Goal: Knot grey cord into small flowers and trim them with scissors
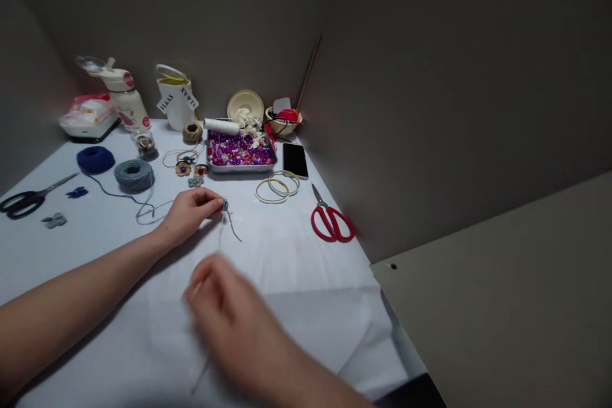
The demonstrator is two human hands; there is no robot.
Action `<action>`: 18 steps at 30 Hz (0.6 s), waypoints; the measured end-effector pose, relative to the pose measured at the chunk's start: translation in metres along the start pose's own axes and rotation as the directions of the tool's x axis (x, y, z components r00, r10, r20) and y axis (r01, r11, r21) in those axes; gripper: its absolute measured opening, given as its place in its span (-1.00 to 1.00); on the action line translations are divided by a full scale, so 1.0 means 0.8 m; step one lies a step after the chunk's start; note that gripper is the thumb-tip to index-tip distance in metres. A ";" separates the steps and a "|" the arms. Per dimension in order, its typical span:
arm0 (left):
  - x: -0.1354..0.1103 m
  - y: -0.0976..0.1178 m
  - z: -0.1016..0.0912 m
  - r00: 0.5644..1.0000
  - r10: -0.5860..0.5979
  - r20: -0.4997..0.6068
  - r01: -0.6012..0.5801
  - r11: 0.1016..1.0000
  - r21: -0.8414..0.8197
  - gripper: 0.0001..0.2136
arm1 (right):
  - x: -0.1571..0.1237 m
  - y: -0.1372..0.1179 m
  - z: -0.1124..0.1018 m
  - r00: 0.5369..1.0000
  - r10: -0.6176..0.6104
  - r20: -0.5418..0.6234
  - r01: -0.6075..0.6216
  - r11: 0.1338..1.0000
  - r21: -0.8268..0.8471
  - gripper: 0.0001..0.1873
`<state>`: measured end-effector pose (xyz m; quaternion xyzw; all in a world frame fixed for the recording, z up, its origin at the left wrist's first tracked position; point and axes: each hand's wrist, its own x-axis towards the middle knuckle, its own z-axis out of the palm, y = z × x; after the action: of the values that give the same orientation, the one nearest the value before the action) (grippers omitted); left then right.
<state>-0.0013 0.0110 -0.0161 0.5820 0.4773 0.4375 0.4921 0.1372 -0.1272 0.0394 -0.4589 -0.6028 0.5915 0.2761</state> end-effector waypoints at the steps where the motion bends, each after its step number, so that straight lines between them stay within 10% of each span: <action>1: -0.002 0.002 0.001 1.000 0.020 -0.003 -0.020 1.000 0.006 -0.89 | 0.018 0.006 -0.012 0.965 -0.020 -0.263 0.010 0.999 -0.040 -0.88; 5: -0.011 0.011 0.004 0.992 0.121 -0.021 -0.121 0.993 0.013 -0.91 | 0.078 0.030 -0.043 0.834 -0.021 -0.552 -0.019 0.998 -0.066 -0.70; 12: -0.014 0.013 0.007 0.986 0.159 -0.044 -0.161 0.986 -0.039 -0.92 | 0.093 0.032 -0.028 0.923 0.053 -0.380 -0.010 0.993 0.114 -0.77; 18: -0.010 0.011 0.003 0.984 0.155 -0.088 -0.157 0.988 -0.015 -0.91 | 0.048 -0.002 -0.015 0.999 -0.015 -0.028 0.013 0.998 -0.057 -0.79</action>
<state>0.0009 0.0023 -0.0077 0.5925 0.4464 0.5048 0.4415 0.1310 -0.0878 0.0351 -0.4707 -0.6186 0.5655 0.2756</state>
